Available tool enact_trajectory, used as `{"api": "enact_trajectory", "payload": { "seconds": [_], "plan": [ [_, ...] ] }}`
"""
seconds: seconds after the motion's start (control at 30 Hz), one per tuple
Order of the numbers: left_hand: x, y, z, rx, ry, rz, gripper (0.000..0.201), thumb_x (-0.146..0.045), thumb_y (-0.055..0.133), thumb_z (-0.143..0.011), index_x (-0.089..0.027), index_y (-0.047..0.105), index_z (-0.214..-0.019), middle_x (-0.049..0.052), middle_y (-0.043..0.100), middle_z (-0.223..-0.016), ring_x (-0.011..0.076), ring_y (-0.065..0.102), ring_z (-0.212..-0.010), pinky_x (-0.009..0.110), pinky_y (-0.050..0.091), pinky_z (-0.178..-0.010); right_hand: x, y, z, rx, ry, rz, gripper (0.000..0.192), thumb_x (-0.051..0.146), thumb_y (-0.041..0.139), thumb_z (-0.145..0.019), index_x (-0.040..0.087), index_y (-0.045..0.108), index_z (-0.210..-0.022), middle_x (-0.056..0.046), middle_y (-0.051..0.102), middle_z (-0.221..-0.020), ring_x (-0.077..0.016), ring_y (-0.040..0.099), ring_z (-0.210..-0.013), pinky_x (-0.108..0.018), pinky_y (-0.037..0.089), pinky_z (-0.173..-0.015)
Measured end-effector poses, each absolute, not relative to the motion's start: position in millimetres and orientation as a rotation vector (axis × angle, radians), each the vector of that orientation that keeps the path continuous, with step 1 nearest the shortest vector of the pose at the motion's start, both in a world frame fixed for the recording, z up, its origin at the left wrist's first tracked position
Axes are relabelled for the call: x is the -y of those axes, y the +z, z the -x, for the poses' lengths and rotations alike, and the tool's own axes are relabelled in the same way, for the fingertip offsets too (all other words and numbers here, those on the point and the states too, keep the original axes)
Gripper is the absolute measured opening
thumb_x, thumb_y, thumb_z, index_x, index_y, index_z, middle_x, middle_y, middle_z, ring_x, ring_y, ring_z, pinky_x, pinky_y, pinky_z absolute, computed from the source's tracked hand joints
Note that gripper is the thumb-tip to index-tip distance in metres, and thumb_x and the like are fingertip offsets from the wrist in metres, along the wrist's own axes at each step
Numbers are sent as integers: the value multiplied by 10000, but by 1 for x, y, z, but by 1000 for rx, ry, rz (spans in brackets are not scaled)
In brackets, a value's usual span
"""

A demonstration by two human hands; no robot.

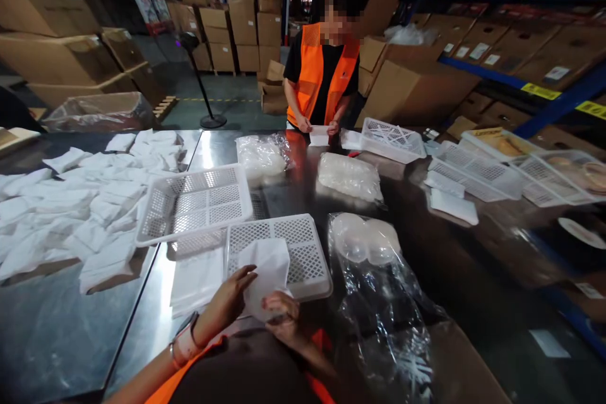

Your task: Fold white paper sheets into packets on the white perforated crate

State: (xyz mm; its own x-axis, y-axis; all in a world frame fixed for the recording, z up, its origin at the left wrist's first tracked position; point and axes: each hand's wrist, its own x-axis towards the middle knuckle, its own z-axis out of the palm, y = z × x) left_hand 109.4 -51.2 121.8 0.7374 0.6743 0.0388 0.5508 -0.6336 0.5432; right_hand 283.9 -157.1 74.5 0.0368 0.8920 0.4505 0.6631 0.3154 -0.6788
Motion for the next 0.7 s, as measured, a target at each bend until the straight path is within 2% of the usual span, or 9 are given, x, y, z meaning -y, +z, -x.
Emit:
{"api": "enact_trajectory", "payload": {
  "seconds": [0.1, 0.2, 0.3, 0.5, 0.6, 0.7],
  "plan": [
    [61, 115, -113, -936, 396, -2447, 783, 95, 309, -649, -194, 490, -1354, 88, 494, -1447, 197, 498, -1302, 422, 453, -1092, 139, 86, -289, 1804, 169, 1383, 288, 254, 383, -919, 275, 665, -865, -19, 746, -865, -205, 711, -867, -374, 564, -836],
    [69, 118, -124, -959, 408, -2487, 692, 75, 299, -753, -200, 489, -1359, 100, 480, -1459, 224, 477, -1322, 431, 454, -1085, 119, 93, -289, 1971, -13, 1550, 362, 103, 357, -911, 238, 659, -765, -26, 726, -801, -182, 691, -822, -343, 553, -812],
    [70, 121, -136, -949, 400, -2509, 615, 40, 312, -820, -217, 510, -1342, 107, 530, -1403, 249, 528, -1262, 428, 489, -1036, 95, 86, -282, 1960, -85, 1722, 381, 64, 359, -893, 209, 613, -650, -49, 666, -679, -195, 648, -724, -340, 545, -732],
    [55, 119, -143, -1032, 378, -2539, 644, 51, 329, -819, -138, 396, -1431, 163, 534, -1359, 235, 582, -1152, 358, 530, -948, 66, 55, -255, 1890, -13, 1860, 259, 12, 468, -790, 186, 660, -813, -71, 694, -750, -220, 639, -729, -362, 545, -742],
    [43, 133, -149, -1166, 196, -2658, 538, -13, 385, -867, -153, 458, -1382, 150, 594, -1246, 253, 616, -1014, 360, 563, -782, 64, 52, -244, 1899, 63, 1814, 270, 9, 478, -786, 195, 664, -846, -63, 711, -821, -228, 654, -790, -378, 549, -752],
    [25, 147, -169, -1081, 111, -2827, 391, -62, 430, -892, -138, 561, -1253, 153, 613, -1147, 284, 594, -1008, 412, 539, -771, 60, 63, -239, 1883, 163, 1723, 272, 53, 439, -874, 207, 657, -926, -42, 702, -926, -207, 653, -861, -382, 550, -772]
  ]
}}
